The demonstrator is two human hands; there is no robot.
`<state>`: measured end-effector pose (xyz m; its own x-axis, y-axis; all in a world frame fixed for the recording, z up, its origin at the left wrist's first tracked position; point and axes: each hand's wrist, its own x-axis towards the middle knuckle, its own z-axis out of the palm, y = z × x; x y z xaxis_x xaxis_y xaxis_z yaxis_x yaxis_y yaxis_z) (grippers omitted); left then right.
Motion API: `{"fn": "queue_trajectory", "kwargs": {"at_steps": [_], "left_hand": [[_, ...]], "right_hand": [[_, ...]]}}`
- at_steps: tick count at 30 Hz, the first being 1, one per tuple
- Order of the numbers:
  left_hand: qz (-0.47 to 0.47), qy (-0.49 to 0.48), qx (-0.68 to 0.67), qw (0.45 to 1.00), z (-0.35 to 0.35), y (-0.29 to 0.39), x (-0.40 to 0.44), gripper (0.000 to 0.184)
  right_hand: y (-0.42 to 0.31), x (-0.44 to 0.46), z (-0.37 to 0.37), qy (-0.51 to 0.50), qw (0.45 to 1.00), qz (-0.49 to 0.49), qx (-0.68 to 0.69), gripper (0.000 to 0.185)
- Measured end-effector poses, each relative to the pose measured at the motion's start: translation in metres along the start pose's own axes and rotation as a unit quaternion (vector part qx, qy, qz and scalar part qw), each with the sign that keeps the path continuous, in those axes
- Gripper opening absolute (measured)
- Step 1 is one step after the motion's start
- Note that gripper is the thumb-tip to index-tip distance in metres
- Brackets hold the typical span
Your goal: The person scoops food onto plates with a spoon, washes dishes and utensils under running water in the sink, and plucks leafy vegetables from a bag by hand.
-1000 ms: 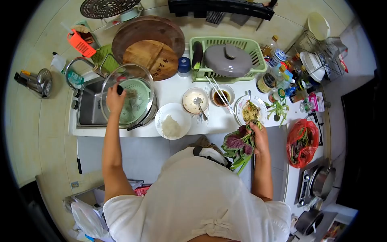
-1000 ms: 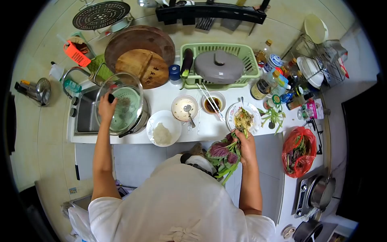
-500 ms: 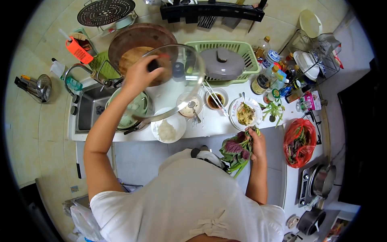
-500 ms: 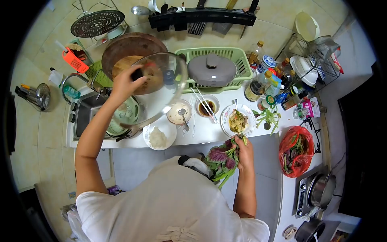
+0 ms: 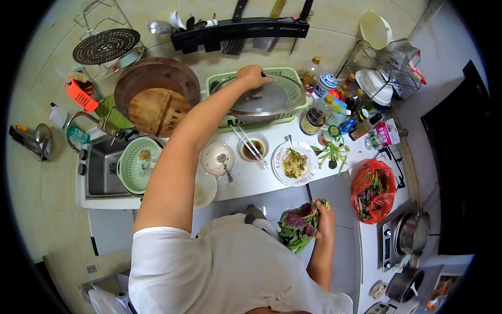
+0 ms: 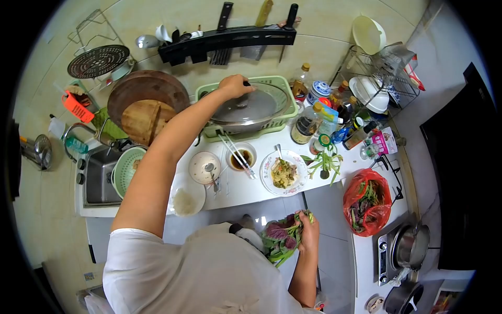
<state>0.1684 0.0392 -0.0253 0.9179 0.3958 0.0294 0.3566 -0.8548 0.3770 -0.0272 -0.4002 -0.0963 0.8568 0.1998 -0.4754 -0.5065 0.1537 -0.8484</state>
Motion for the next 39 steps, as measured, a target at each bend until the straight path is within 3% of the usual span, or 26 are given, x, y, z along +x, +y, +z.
{"fn": "queue_trajectory", "kwargs": {"at_steps": [7, 16, 17, 18, 22, 25, 28, 30, 32, 34, 35, 36, 38, 39], "left_hand": [[-0.018, 0.001, 0.028, 0.999, 0.048, -0.001, 0.046, 0.054], [-0.049, -0.066, 0.023, 0.996, 0.076, -0.003, 0.09, 0.06], [-0.091, -0.086, 0.013, 0.992, 0.074, 0.004, 0.087, 0.062], [-0.034, -0.093, 0.048, 0.994, 0.094, -0.006, 0.107, 0.063], [-0.059, -0.138, -0.002, 0.989, 0.06, 0.001, 0.088, 0.058], [-0.06, -0.031, -0.018, 0.998, 0.034, 0.001, 0.048, 0.056], [0.04, 0.049, -0.059, 0.996, 0.009, -0.021, -0.007, 0.061], [0.056, 0.106, -0.119, 0.986, -0.014, -0.045, -0.065, 0.056], [0.017, 0.167, -0.158, 0.973, -0.038, -0.085, -0.132, 0.052], [-0.029, 0.275, -0.095, 0.956, -0.047, -0.149, -0.188, 0.043], [-0.118, 0.265, -0.098, 0.952, -0.067, -0.164, -0.226, 0.042], [-0.194, 0.273, -0.018, 0.942, -0.055, -0.221, -0.249, 0.043], [-0.232, 0.393, 0.157, 0.876, -0.033, -0.316, -0.319, 0.04], [-0.341, 0.314, 0.164, 0.871, -0.044, -0.331, -0.351, 0.043]], "right_hand": [[0.009, 0.01, -0.026, 0.03, 0.999, 0.01, 0.013, 0.013], [0.005, 0.028, -0.006, 0.022, 1.0, 0.014, -0.012, 0.013], [0.004, 0.027, -0.003, 0.027, 0.999, 0.013, -0.023, 0.014], [0.006, 0.028, -0.002, 0.015, 1.0, 0.014, -0.011, 0.015], [0.01, 0.036, 0.003, -0.01, 0.999, 0.024, -0.025, 0.016], [-0.002, 0.03, 0.026, 0.001, 0.998, 0.011, -0.057, 0.016], [-0.004, 0.044, 0.022, -0.032, 0.996, 0.026, -0.084, 0.017], [-0.008, 0.045, 0.037, -0.051, 0.994, 0.037, -0.087, 0.016], [-0.006, 0.05, 0.045, -0.083, 0.994, 0.016, -0.073, 0.016], [-0.013, 0.046, 0.065, -0.118, 0.99, 0.006, -0.082, 0.016], [-0.013, 0.046, 0.068, -0.125, 0.988, 0.003, -0.088, 0.016], [-0.012, 0.05, 0.072, -0.132, 0.987, 0.002, -0.094, 0.016], [-0.015, 0.046, 0.091, -0.153, 0.983, 0.005, -0.106, 0.015], [-0.015, 0.044, 0.1, -0.16, 0.981, 0.003, -0.11, 0.015]]}}
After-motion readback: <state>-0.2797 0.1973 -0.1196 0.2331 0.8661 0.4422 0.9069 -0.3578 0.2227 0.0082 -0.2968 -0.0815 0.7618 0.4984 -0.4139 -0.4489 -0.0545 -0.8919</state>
